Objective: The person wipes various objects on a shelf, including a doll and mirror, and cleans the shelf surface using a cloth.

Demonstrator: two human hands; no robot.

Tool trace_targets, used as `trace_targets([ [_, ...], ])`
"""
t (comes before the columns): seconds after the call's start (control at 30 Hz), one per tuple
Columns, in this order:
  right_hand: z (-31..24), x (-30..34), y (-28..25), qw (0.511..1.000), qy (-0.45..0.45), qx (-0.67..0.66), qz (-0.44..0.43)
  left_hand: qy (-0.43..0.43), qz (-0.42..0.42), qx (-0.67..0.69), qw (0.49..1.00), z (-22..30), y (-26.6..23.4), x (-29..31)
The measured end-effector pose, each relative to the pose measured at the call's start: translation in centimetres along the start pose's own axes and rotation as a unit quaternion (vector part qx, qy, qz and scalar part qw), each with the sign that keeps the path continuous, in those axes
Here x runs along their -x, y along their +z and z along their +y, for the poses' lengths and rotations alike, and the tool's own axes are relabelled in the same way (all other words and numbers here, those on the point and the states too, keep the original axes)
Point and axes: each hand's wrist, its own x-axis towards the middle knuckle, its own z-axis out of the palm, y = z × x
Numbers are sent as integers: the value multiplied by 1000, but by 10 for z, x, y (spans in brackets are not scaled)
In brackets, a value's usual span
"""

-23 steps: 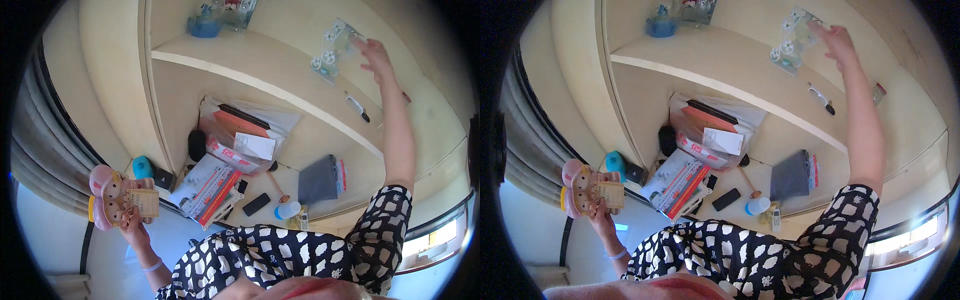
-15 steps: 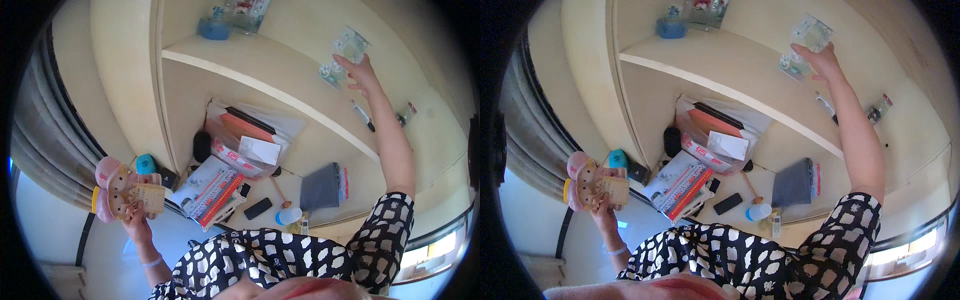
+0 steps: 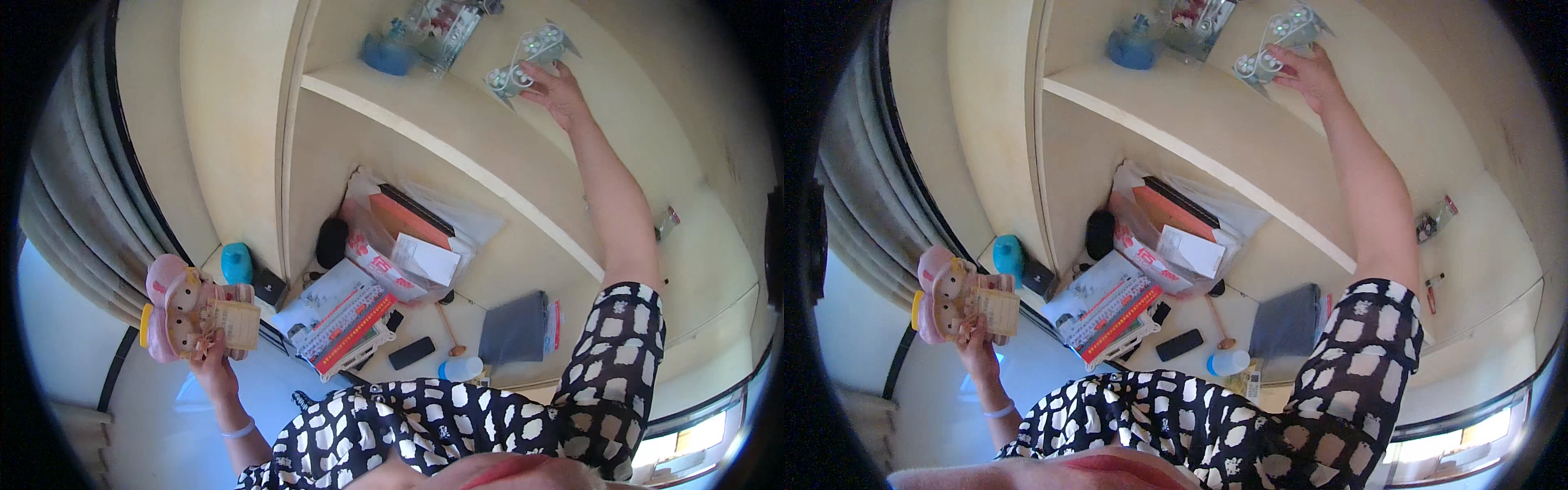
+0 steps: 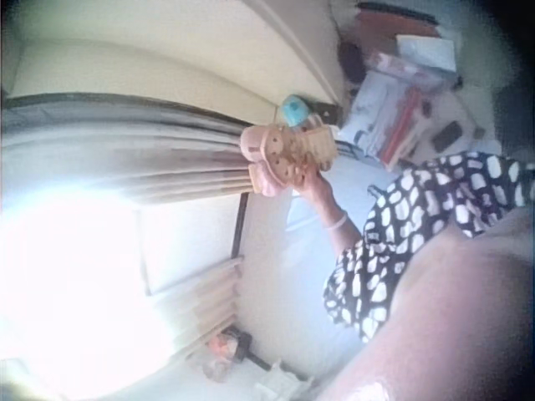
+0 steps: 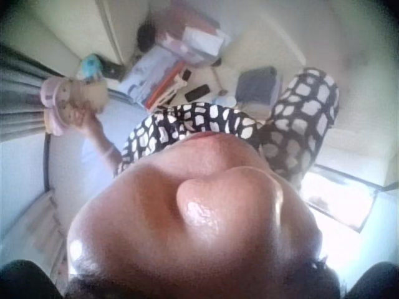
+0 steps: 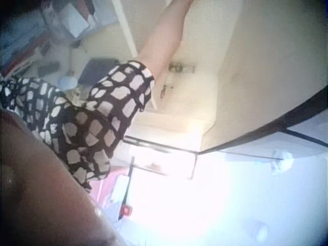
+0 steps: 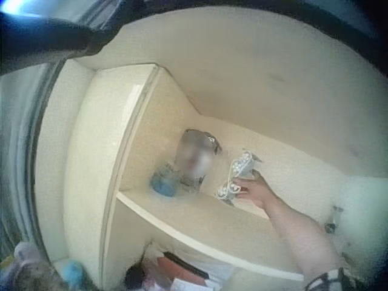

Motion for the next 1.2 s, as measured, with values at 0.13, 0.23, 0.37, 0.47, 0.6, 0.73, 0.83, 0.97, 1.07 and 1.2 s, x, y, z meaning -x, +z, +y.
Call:
trace_targets([
  [0.13, 25, -34, 25, 1000, 12, 20, 6, 9, 33, 3, 999, 6, 4, 2],
  [0.23, 38, -50, 36, 999, 35, 27, 0, -2, 32, -17, 999, 3, -11, -3],
  [0.37, 43, -61, 41, 998, 48, 45, -25, -5, 49, -29, 998, 2, -17, -4],
  [0.47, 42, -62, 43, 997, 47, 43, -42, -19, 32, -24, 999, 5, -24, -2],
  [0.6, 39, -61, 38, 978, 64, 198, -17, -3, 54, 8, 999, 16, 4, 5],
  [0.73, 2, -50, 38, 920, 104, 377, -30, -4, 7, -8, 1000, 10, -8, 5],
  [0.83, -29, -41, 43, 866, 145, 477, 24, -1, -10, -15, 1000, 5, -11, 4],
  [0.97, -56, -15, 76, 909, -20, 408, -80, -32, -2, -24, 999, 14, 1, 9],
  [1.07, -49, -9, 121, 965, -30, 247, -79, -12, -25, -17, 999, 7, 1, 9],
  [1.2, -28, -27, 148, 971, -6, 223, -84, -9, -31, -6, 999, 23, 21, 20],
])
